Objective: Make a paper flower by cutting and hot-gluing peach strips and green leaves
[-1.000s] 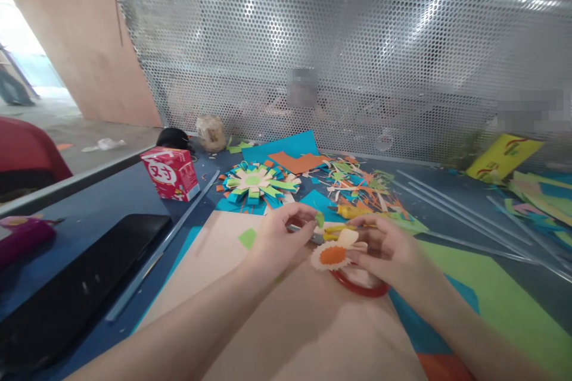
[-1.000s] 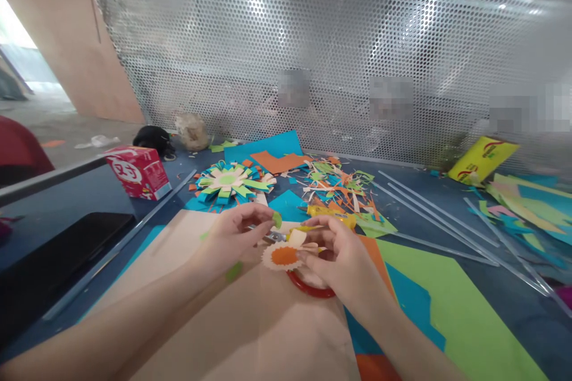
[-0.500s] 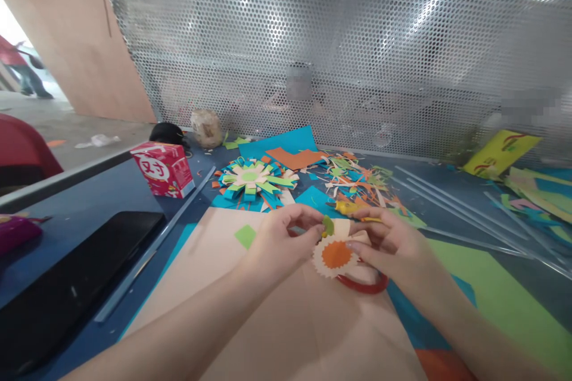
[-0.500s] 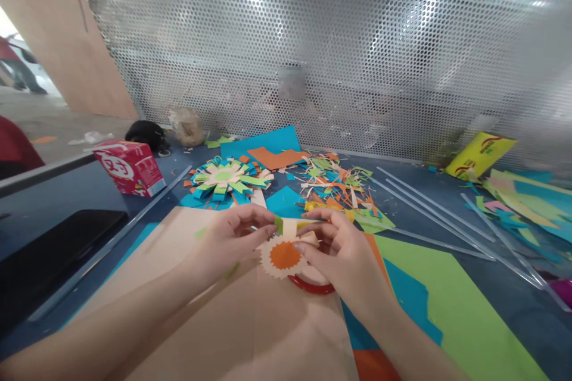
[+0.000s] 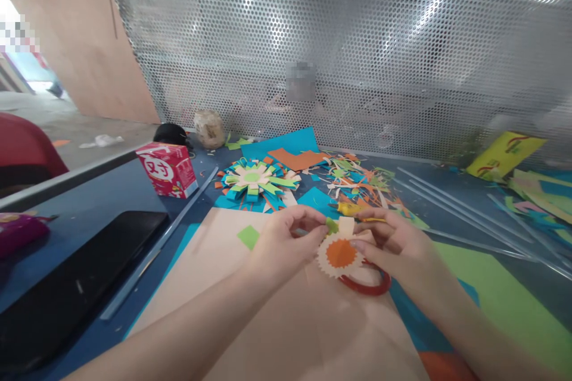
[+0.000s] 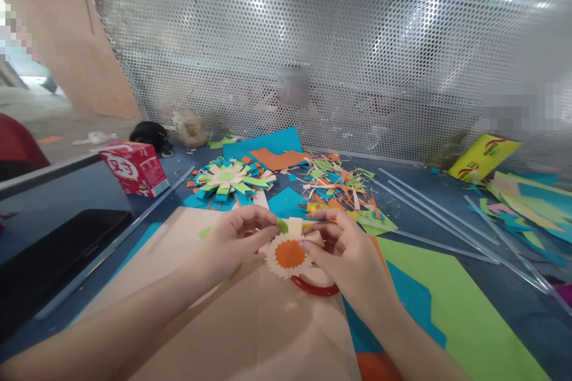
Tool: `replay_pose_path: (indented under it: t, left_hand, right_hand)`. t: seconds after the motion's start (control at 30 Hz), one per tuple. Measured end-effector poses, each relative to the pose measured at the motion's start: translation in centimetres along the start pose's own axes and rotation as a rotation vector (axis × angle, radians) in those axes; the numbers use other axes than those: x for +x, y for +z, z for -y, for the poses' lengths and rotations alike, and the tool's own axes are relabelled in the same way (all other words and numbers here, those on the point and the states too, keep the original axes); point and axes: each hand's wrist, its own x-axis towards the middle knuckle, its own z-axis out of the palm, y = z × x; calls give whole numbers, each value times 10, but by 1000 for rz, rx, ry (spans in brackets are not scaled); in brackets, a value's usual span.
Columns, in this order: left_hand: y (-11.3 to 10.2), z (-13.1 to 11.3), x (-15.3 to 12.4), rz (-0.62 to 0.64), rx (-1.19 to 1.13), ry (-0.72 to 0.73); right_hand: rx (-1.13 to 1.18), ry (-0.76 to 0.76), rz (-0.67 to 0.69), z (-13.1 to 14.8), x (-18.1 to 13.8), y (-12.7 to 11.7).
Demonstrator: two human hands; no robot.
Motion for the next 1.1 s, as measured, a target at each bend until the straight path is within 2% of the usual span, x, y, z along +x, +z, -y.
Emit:
replay_pose_path:
  t: [0.2, 0.43, 0.67, 0.9, 1.1]
  left_hand:
    - [-1, 1, -1, -9, -24, 33]
    - [-1, -2, -1, 11, -43, 6]
    - [-1, -9, -3, 0, 14, 24]
    - [0, -12, -4, 1, -9, -22]
    - [-2, -9, -5, 17, -32, 26]
  right_hand:
    - [4, -1, 14, 1, -1, 0]
    - [-12, -18, 15, 2, -1, 1]
    - [0, -25, 30, 4, -1, 0]
    - [7, -23, 17, 4, -3, 0]
    - [23, -10, 25, 3, -2, -1]
